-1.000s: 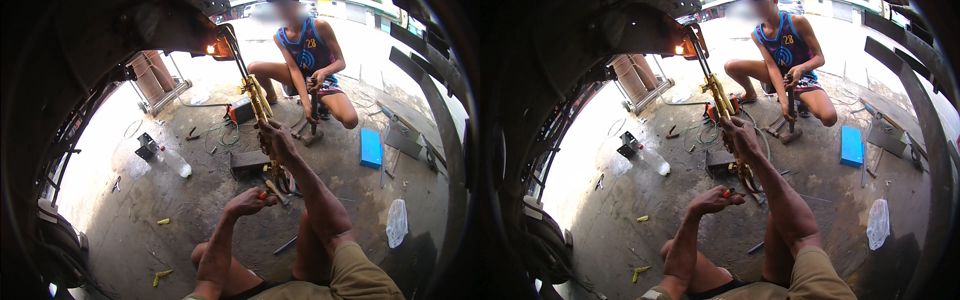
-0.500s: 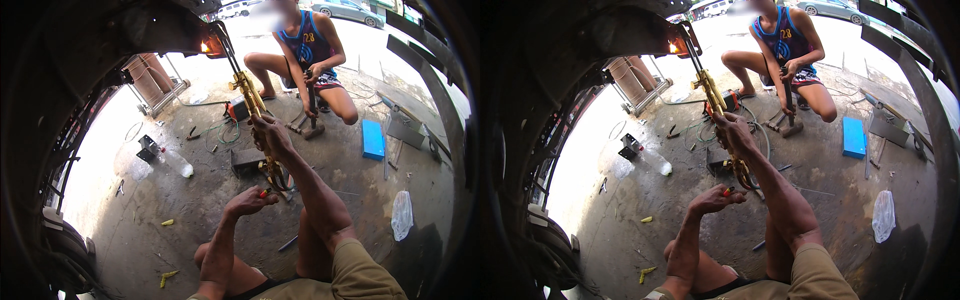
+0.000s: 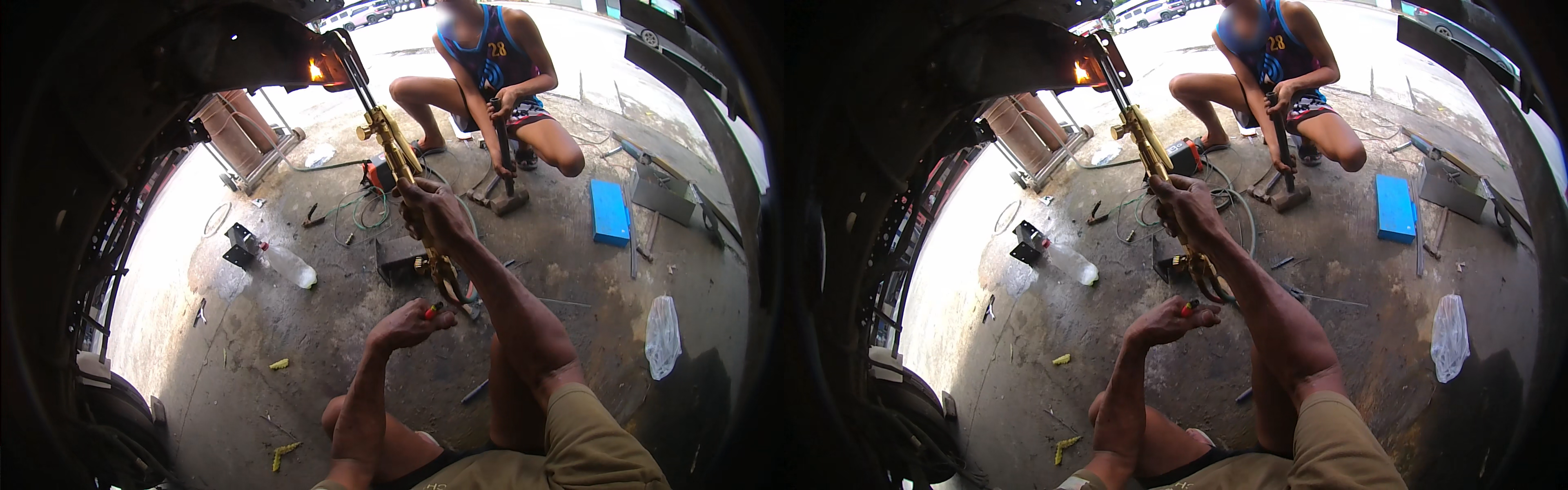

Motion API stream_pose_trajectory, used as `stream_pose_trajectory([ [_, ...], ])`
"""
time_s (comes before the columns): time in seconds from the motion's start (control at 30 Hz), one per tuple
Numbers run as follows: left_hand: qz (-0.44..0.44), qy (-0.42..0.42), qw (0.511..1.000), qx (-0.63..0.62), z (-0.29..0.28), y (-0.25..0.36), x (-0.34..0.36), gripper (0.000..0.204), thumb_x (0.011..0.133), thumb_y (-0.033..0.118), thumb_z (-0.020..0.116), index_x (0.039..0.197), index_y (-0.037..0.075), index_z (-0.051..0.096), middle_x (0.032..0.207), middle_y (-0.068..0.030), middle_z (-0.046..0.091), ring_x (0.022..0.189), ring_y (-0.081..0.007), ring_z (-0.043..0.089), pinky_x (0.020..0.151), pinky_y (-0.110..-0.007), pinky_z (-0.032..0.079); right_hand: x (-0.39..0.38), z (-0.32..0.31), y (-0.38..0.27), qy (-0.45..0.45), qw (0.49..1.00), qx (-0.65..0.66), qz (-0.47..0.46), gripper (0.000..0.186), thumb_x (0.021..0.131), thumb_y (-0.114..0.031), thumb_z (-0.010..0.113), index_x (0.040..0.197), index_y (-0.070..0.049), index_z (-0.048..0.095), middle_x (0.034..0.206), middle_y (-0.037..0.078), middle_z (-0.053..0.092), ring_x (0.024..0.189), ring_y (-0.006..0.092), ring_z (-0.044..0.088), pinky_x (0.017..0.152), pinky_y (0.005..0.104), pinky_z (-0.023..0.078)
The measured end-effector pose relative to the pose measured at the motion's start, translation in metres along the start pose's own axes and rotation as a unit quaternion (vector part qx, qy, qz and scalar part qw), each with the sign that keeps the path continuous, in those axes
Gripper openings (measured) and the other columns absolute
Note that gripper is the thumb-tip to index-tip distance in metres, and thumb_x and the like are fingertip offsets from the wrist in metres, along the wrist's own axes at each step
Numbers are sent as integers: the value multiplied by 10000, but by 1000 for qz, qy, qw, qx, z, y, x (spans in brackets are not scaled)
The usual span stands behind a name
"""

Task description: The person uses a welding torch to heat and weld a metal frame while sitting on the floor. A second person assists by holding and adjusting the metal piece with a hammer.

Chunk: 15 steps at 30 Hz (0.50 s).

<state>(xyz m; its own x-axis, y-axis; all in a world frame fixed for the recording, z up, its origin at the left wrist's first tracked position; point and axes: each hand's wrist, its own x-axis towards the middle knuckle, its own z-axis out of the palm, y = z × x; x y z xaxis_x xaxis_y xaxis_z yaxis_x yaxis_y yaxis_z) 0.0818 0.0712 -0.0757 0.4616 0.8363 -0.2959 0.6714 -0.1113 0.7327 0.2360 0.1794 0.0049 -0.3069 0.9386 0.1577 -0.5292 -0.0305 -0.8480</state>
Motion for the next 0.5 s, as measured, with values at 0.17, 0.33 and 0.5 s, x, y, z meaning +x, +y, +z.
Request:
stream_pose_trajectory([
  [0.17,7,-4,1000,-9,2,-5,5,569,946,526,662,846,-28,571,688,-80,475,660,-165,453,633,-410,416,2,-1,0,-10,1000,-5,0,352,1018,-377,647,1054,-28,625,679,-11,535,516,76,469,466,256,390],
  [0.33,-21,-23,1000,2,-2,3,5,514,950,504,667,960,-7,611,777,-96,558,735,-171,517,702,-398,445,1,5,-2,27,999,-19,1,344,1018,-393,646,1005,-51,620,655,-33,518,483,56,434,439,247,352],
  [0.5,8,-2,1000,-7,0,-1,5,605,943,517,663,785,-58,565,617,-83,454,595,-169,435,589,-420,409,2,2,-2,14,1000,-16,2,334,1016,-368,649,1044,-37,627,673,-11,535,518,81,479,472,261,402],
])
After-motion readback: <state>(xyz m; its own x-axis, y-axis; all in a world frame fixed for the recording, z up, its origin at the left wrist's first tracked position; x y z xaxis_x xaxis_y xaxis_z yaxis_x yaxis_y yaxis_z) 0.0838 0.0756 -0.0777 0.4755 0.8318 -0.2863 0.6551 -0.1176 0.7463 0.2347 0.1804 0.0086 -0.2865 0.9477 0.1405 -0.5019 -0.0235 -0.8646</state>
